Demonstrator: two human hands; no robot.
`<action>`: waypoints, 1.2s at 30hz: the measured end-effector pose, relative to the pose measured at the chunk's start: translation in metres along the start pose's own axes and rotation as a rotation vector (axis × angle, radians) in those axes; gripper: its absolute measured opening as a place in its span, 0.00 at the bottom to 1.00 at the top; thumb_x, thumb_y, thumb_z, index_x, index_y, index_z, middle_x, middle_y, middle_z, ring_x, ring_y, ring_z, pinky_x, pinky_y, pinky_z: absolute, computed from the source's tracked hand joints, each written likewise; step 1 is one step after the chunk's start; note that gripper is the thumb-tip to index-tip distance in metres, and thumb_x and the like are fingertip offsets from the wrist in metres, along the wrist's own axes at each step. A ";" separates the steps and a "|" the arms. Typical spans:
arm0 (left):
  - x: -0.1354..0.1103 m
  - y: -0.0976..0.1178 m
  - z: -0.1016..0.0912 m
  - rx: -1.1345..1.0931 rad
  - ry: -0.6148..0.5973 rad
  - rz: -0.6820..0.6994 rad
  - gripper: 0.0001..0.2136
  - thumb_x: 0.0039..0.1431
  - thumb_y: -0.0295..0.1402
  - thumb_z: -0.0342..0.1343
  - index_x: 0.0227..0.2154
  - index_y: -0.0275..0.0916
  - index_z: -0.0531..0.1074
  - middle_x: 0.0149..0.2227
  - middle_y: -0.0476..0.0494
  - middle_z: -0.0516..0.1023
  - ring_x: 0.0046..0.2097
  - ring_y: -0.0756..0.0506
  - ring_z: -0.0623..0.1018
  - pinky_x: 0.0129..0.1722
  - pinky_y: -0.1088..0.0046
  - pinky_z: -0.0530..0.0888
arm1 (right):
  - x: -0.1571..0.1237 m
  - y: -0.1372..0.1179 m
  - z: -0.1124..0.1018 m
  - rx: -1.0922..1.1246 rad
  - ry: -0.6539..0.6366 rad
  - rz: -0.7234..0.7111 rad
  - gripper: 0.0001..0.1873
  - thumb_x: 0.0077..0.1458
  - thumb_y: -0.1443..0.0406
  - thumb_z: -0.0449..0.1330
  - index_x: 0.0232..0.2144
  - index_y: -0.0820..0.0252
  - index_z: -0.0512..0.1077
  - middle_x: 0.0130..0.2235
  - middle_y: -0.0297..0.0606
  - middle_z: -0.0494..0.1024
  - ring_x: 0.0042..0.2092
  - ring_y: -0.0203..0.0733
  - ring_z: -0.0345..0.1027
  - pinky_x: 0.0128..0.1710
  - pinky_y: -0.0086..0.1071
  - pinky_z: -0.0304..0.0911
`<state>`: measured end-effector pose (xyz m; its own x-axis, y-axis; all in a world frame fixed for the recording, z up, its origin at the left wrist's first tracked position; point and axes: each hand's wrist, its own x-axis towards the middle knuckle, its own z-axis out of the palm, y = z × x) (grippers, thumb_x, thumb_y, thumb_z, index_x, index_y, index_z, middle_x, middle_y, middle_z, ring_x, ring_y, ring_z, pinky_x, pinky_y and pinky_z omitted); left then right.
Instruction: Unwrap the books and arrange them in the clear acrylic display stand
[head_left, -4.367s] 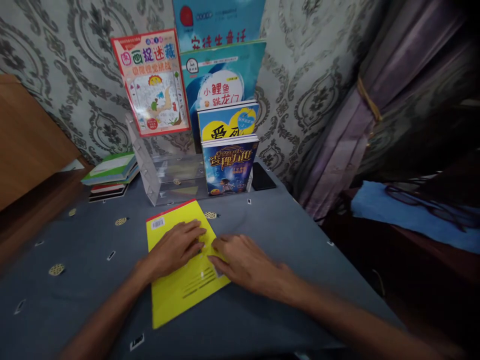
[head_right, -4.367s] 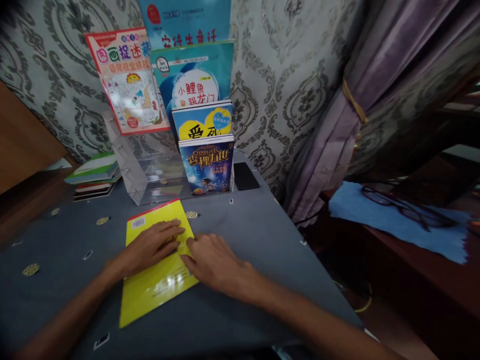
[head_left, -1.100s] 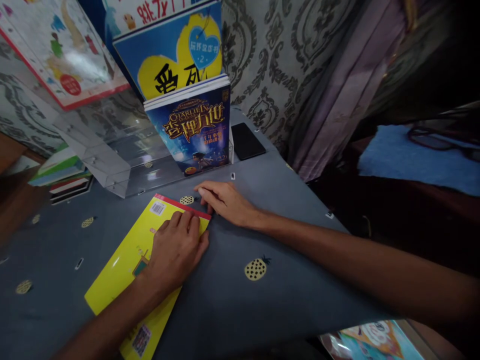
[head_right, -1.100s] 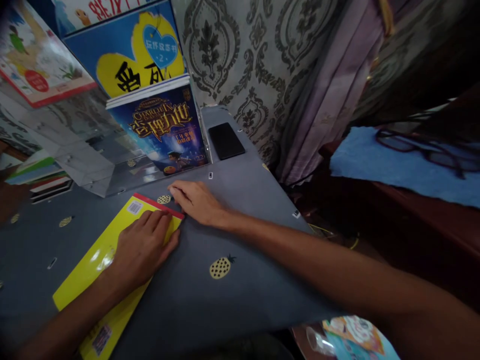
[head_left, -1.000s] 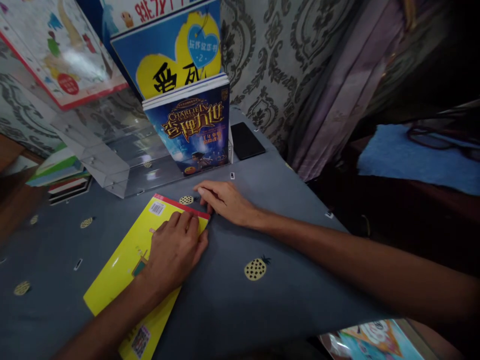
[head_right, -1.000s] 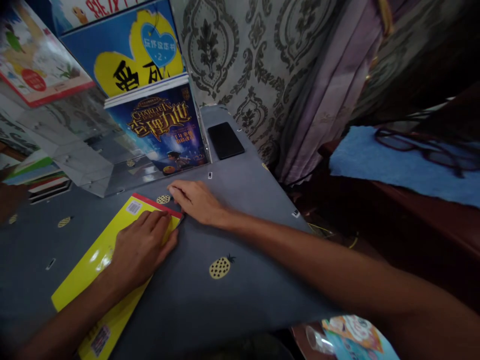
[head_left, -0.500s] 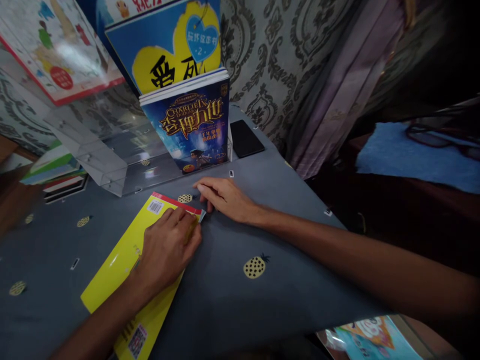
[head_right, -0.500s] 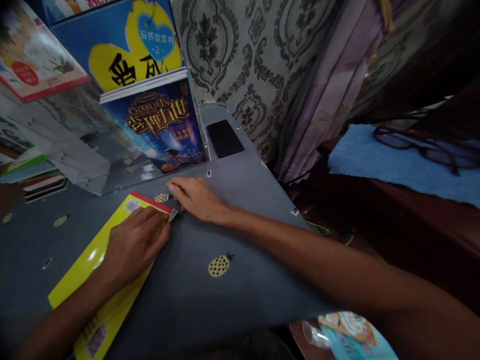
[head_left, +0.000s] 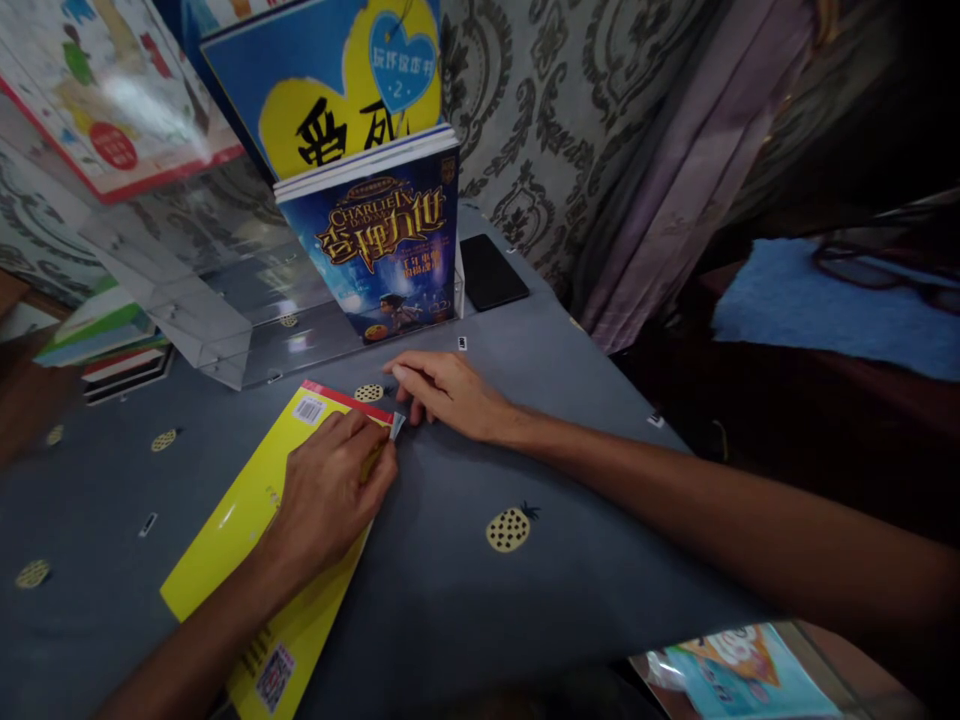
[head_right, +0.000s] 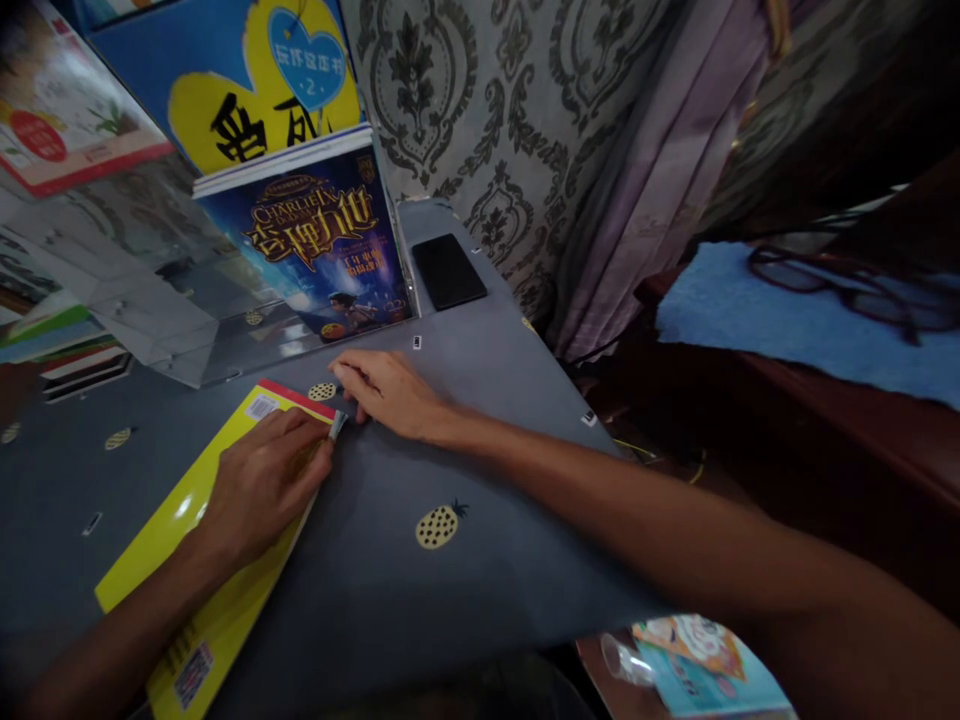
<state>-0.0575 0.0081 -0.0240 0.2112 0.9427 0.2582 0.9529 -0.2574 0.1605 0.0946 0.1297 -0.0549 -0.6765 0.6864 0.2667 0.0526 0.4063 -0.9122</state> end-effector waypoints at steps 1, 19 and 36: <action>0.000 0.000 0.000 0.000 -0.002 0.000 0.11 0.66 0.30 0.48 0.31 0.39 0.75 0.35 0.44 0.78 0.38 0.42 0.77 0.37 0.64 0.73 | 0.000 0.000 0.000 -0.007 0.000 0.003 0.16 0.68 0.61 0.48 0.39 0.63 0.72 0.29 0.32 0.74 0.25 0.31 0.70 0.29 0.27 0.62; -0.001 -0.002 -0.001 -0.008 0.001 0.026 0.13 0.67 0.29 0.46 0.30 0.37 0.74 0.33 0.42 0.77 0.37 0.42 0.76 0.38 0.63 0.74 | 0.001 0.000 0.000 -0.018 -0.003 -0.005 0.15 0.68 0.61 0.48 0.38 0.62 0.72 0.30 0.32 0.74 0.25 0.32 0.69 0.29 0.28 0.62; -0.004 0.001 0.004 0.109 0.007 0.053 0.10 0.67 0.29 0.47 0.33 0.38 0.74 0.37 0.41 0.78 0.41 0.40 0.77 0.40 0.61 0.75 | -0.003 -0.005 -0.003 -0.241 -0.083 -0.174 0.17 0.68 0.62 0.48 0.34 0.61 0.74 0.28 0.33 0.74 0.29 0.35 0.65 0.33 0.30 0.56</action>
<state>-0.0563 0.0048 -0.0288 0.2612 0.9267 0.2701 0.9584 -0.2824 0.0419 0.0984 0.1279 -0.0503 -0.7481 0.5463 0.3768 0.0968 0.6515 -0.7524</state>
